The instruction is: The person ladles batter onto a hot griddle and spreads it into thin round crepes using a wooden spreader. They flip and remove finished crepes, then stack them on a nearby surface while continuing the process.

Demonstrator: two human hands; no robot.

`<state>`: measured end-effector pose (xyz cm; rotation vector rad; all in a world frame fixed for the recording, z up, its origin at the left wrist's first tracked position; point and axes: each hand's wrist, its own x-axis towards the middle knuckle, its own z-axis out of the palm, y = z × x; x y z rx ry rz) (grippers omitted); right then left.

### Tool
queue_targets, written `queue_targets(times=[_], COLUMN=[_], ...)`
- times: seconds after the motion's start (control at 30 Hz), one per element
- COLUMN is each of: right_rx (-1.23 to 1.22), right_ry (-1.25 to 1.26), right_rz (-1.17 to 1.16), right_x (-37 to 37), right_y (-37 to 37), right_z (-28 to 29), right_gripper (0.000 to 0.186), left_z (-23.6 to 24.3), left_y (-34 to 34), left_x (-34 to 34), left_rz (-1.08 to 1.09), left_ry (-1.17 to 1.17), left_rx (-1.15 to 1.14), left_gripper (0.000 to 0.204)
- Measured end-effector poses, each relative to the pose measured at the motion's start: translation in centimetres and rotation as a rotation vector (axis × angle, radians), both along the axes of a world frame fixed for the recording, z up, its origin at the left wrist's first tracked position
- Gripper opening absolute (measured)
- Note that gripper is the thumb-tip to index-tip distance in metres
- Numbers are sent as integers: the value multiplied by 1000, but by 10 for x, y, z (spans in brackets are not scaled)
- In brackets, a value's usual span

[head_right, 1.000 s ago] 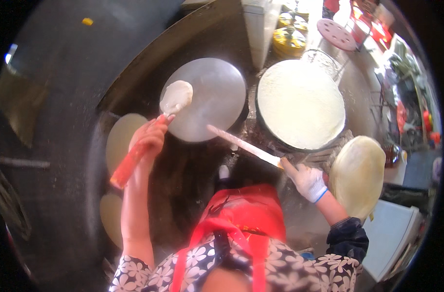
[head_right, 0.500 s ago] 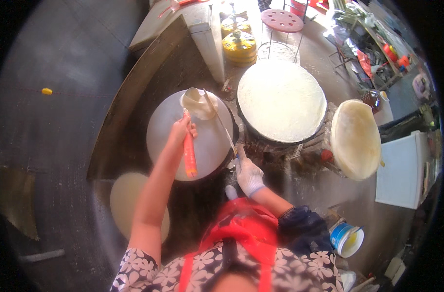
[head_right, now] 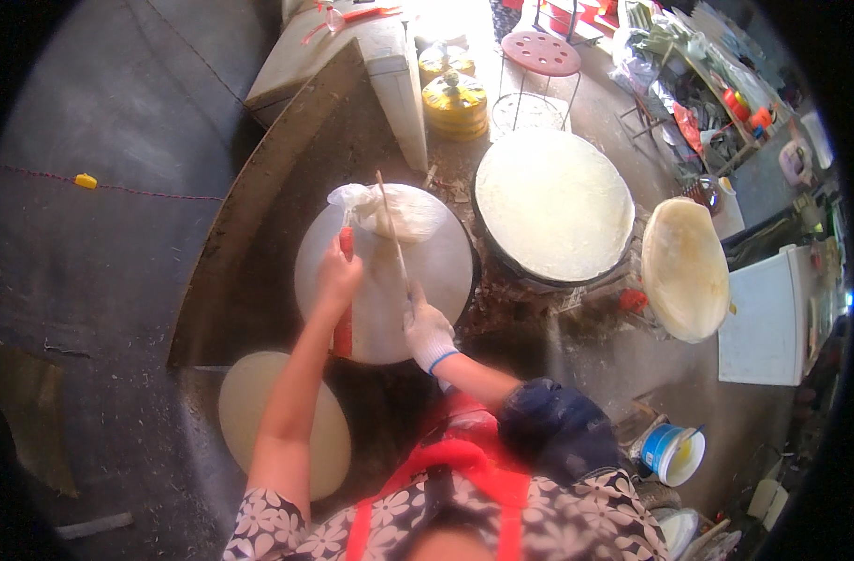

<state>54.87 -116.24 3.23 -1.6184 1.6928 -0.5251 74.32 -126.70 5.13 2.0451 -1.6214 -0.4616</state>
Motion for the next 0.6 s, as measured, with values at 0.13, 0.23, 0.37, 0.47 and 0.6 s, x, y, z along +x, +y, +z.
queue_targets(times=[0.13, 0.23, 0.37, 0.47, 0.6], right_rx=[-24, -152, -155, -191, -41], right_ry=[26, 95, 131, 132, 138], right_rz=[96, 72, -51, -66, -3], right_x=[0, -38, -49, -33, 13], right_y=[-10, 6, 39, 45, 29], right_z=[19, 4, 1, -15, -7], right_gripper=[61, 70, 67, 68, 73], left_z=[6, 12, -5, -1, -17], left_y=[5, 3, 8, 9, 7], left_x=[19, 20, 22, 16, 23], left_rz=[8, 9, -2, -7, 12], left_ry=[-72, -40, 35, 80, 107], left_rx=[0, 87, 19, 18, -61], left_gripper=[61, 60, 59, 58, 54])
